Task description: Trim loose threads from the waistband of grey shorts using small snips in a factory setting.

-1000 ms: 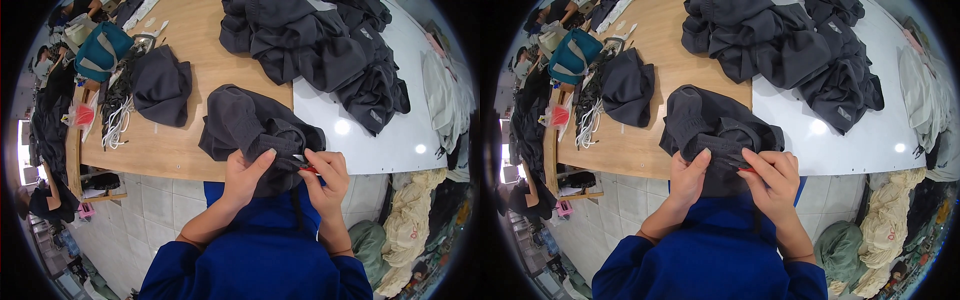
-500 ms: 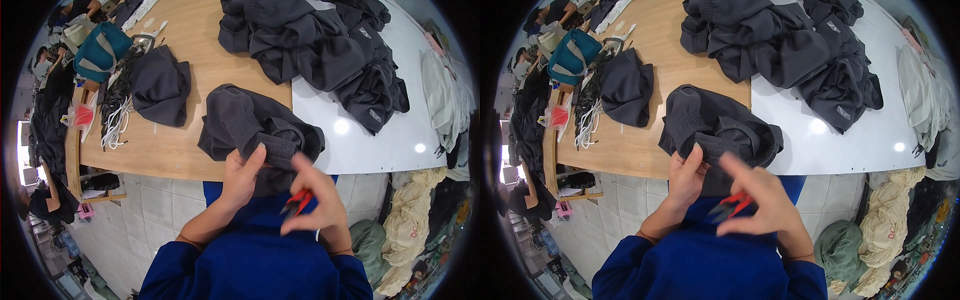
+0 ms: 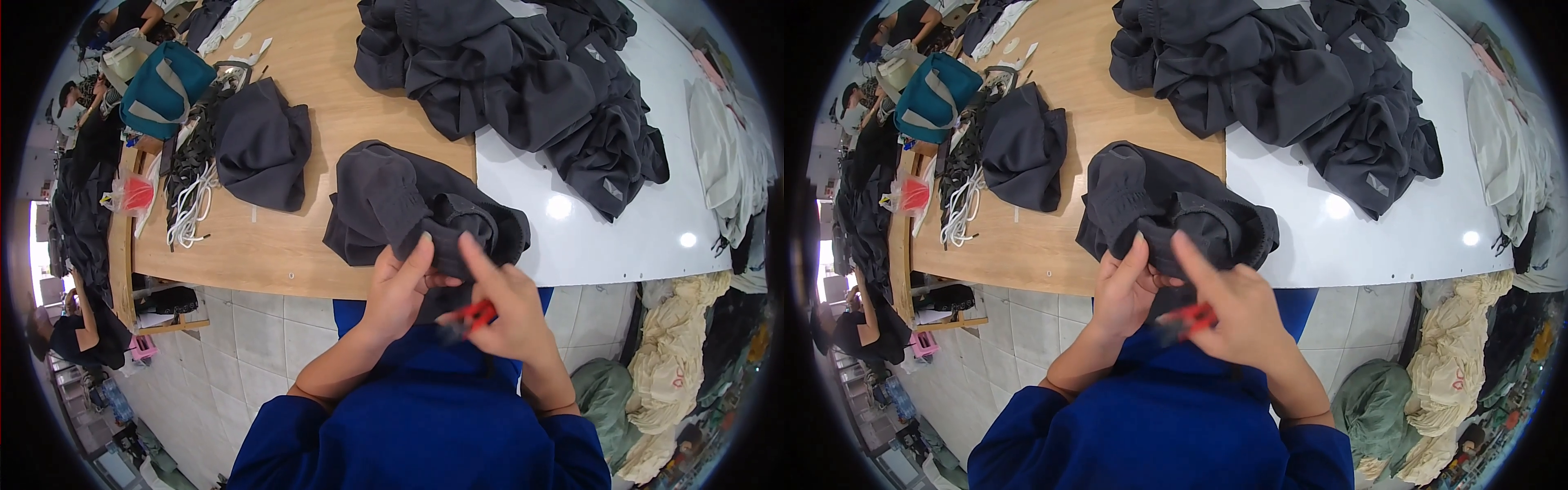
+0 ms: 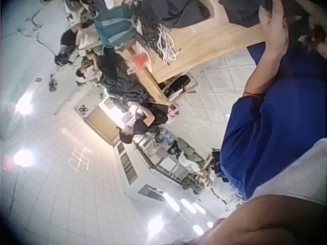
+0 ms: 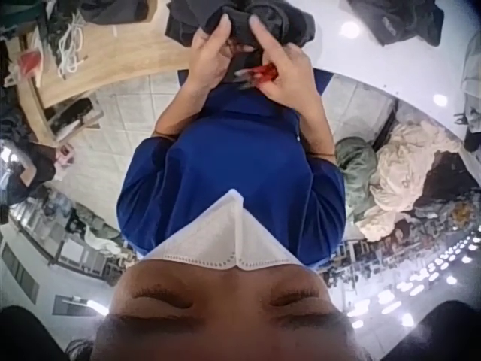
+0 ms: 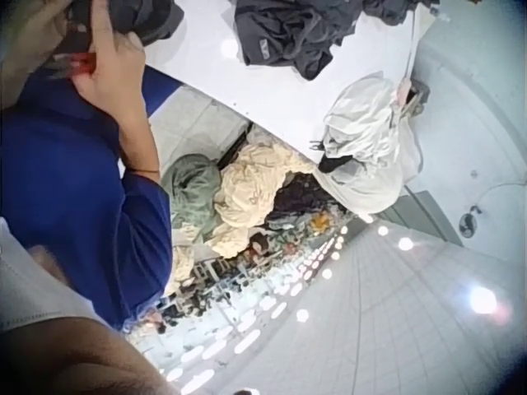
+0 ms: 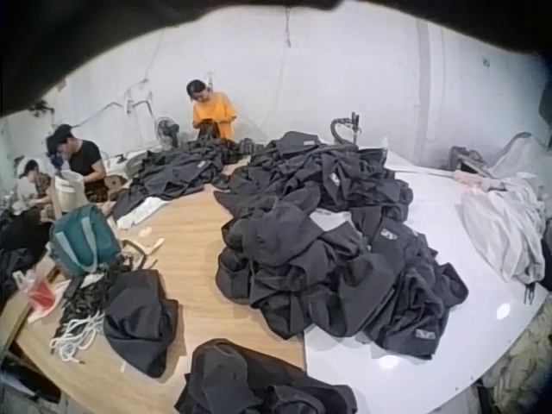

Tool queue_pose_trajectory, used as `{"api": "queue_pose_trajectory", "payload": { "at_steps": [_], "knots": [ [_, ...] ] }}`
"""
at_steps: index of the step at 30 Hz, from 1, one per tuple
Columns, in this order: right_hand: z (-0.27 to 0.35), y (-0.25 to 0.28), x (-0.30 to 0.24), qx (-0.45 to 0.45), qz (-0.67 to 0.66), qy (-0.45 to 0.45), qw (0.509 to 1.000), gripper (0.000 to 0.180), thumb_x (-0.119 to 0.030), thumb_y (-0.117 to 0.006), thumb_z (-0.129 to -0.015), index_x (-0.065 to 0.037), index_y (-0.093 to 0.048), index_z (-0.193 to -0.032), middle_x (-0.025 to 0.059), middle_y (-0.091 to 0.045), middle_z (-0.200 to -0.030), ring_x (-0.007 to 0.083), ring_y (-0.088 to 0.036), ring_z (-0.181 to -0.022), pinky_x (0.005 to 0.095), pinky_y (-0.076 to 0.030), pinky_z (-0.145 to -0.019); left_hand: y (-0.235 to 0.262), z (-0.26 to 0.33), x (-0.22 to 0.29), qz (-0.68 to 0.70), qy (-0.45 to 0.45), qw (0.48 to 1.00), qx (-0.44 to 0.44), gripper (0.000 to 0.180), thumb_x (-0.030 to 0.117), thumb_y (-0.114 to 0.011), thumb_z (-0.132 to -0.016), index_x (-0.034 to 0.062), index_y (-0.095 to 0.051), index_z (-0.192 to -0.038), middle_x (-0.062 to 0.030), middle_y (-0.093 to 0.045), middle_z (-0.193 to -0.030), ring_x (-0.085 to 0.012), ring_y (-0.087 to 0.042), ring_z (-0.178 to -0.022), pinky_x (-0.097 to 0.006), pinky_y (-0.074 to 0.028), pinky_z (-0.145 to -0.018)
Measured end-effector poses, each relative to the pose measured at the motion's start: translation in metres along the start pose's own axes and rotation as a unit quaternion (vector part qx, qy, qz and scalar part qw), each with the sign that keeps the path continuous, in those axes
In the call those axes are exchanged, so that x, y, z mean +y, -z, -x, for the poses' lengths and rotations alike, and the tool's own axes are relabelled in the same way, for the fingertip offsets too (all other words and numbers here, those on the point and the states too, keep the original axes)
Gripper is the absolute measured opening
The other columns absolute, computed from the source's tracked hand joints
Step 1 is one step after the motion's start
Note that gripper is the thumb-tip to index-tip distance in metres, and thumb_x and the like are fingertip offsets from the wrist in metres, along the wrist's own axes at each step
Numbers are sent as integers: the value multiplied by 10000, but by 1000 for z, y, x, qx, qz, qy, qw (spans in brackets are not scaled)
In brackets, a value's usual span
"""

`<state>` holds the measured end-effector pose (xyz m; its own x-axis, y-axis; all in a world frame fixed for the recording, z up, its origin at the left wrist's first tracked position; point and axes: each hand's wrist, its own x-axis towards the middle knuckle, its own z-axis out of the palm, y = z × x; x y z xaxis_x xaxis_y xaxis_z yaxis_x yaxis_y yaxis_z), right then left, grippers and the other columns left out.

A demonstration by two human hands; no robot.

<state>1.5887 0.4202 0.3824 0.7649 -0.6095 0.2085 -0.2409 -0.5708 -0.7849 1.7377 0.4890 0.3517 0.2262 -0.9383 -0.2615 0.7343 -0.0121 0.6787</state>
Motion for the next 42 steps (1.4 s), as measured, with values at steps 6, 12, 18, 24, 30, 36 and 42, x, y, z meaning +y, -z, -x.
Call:
{"api": "queue_pose_trajectory", "payload": {
  "at_steps": [6,12,18,24,30,36,42],
  "knots": [
    [4,9,0,55,-169,-49,983,631,-327,-782,-646,-23,-568,-1155,50,-577,-712,144,-529,-567,264,-407,-568,0,1,4,21,-20,1000,-4,250,215,-460,-953,22,-537,-1092,-86,-618,-1019,-138,-610,-878,-272,-515,-739],
    [-1,3,17,174,-11,2,985,469,-201,-738,-701,-25,-606,-1114,60,-547,-731,163,-502,-609,251,-423,-561,2,1,3,9,-12,1000,-14,189,117,-526,-913,26,-549,-1077,-66,-622,-1011,-120,-603,-889,-258,-500,-742],
    [-6,-2,17,221,80,46,971,385,-198,-745,-639,-69,-685,-996,38,-530,-696,165,-472,-574,257,-390,-518,2,2,2,-10,-7,1000,-18,175,133,-529,-915,33,-556,-1057,-55,-622,-994,-111,-598,-873,-250,-494,-733],
    [-7,-2,16,215,98,65,969,360,-198,-742,-637,-88,-696,-976,18,-527,-672,153,-444,-550,252,-361,-488,4,2,2,-23,-4,1000,-17,176,142,-558,-902,35,-553,-1042,-51,-622,-982,-107,-593,-846,-248,-493,-717],
    [-6,-2,18,223,109,71,966,360,-198,-742,-637,-82,-695,-975,22,-529,-658,157,-447,-545,252,-364,-488,1,2,3,-36,-6,999,-12,168,128,-571,-892,32,-562,-1030,-51,-624,-961,-107,-593,-826,-244,-494,-703],
    [-5,-1,17,221,78,52,971,373,-204,-741,-640,-68,-690,-984,31,-532,-669,163,-457,-553,258,-373,-497,0,1,5,-50,-17,999,-5,159,126,-573,-891,23,-577,-1012,-51,-629,-929,-106,-590,-804,-241,-491,-703],
    [-7,-2,18,215,89,52,971,372,-198,-746,-634,-77,-693,-982,30,-533,-674,163,-455,-555,259,-373,-497,-1,3,5,-54,-14,998,-11,167,133,-579,-890,21,-576,-1014,-52,-628,-935,-106,-587,-805,-244,-490,-701]
  ]
}}
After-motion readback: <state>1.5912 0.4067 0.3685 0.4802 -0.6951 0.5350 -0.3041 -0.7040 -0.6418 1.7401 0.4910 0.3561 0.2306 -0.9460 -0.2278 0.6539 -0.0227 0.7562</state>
